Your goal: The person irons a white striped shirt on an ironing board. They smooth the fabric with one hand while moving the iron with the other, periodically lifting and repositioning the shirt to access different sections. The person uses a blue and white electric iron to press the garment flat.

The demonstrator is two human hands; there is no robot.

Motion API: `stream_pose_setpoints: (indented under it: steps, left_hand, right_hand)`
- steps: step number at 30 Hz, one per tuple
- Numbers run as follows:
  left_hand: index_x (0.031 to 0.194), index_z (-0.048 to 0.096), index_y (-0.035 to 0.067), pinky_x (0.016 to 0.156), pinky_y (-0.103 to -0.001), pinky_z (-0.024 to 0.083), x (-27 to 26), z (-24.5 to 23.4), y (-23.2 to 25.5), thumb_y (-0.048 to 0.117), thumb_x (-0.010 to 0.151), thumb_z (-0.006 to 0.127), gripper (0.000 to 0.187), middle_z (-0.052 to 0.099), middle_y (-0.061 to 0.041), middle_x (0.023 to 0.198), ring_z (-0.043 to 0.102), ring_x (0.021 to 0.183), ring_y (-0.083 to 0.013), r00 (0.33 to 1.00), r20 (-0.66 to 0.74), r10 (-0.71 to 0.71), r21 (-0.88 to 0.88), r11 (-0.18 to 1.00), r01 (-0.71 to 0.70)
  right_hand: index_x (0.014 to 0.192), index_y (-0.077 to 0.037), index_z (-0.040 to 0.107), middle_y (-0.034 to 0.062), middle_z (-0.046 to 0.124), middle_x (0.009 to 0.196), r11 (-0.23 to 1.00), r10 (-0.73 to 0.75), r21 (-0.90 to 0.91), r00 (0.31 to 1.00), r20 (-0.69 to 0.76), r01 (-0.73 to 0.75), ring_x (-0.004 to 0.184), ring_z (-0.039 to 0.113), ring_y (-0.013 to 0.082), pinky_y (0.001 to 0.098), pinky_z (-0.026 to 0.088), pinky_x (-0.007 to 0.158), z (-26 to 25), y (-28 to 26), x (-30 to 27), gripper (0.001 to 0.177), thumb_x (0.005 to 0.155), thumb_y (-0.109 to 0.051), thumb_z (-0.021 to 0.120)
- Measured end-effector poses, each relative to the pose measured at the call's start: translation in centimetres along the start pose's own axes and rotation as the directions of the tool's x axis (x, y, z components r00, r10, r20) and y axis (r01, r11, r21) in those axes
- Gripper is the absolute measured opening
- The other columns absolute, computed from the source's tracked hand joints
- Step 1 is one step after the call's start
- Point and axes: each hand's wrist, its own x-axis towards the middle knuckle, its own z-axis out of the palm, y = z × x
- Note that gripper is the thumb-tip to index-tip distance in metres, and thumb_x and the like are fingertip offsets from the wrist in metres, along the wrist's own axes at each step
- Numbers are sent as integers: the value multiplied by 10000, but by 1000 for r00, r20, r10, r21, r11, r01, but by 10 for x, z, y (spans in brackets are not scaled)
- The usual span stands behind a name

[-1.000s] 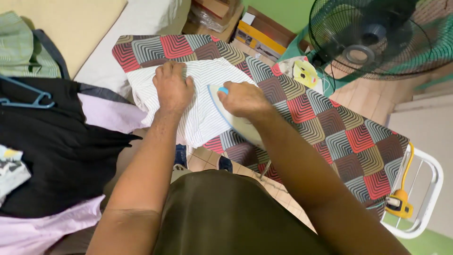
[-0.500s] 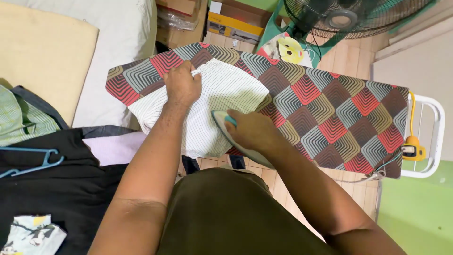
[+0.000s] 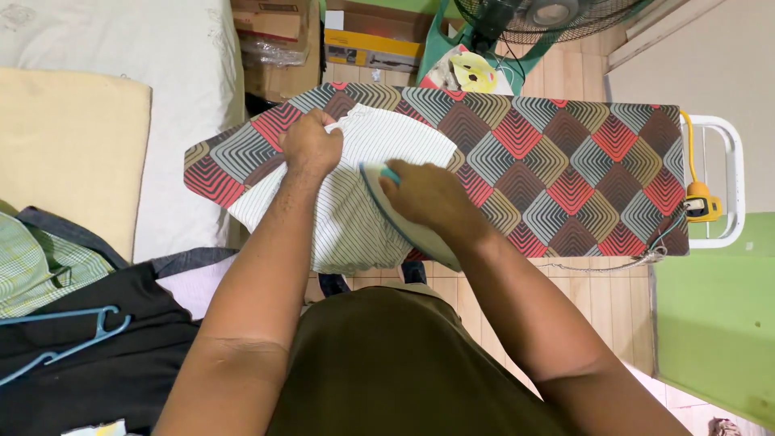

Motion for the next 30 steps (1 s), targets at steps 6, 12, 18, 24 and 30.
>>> stream_pose_setpoints:
  steps: [6,12,18,24,30]
  left_hand:
    - [1000,717,174,1082,-447,335,22,1,-7,218,849,699,159,761,-48,918,693,994,-244,996,89,4,-38,999,0]
    - [1001,735,191,1074,-419,325,33,0,-3,305,844,771,197,747,10,918,693,938,-190,993,113,-41,-67,997,49]
    - [942,745,197,1076,-397,333,34,-2,-1,323,838,778,167,763,8,909,697,922,-183,990,120,-74,-103,991,87]
    - [898,753,189,1074,-403,338,33,-5,0,308,844,772,132,770,17,916,693,941,-187,990,124,-65,-113,990,79]
    - [914,739,189,1027,-374,421,31,-11,3,320,835,766,156,783,16,919,730,927,-183,990,128,-58,-180,980,81]
  right_hand:
    - [1391,-204,575,171,735,1088,1000,-21,1,998,55,21,992,702,387,513,522,909,9,12,-23,506,953,-445,496]
    - [1325,-198,647,166,736,1120,999,41,3,998,-45,-41,1043,695,379,507,528,936,2,-10,12,455,992,-464,488]
    - [1296,-223,679,142,719,1186,996,76,47,992,-103,-72,1139,662,347,466,491,1017,-9,-14,53,448,964,-492,545]
    - [1362,-310,653,104,713,1250,1000,21,1,989,149,-22,1186,657,301,426,486,1046,-25,-15,49,497,903,-489,590]
    - [1400,-294,616,101,680,1298,994,101,33,992,81,-104,1230,621,300,437,449,1075,-30,-27,63,510,935,-494,558]
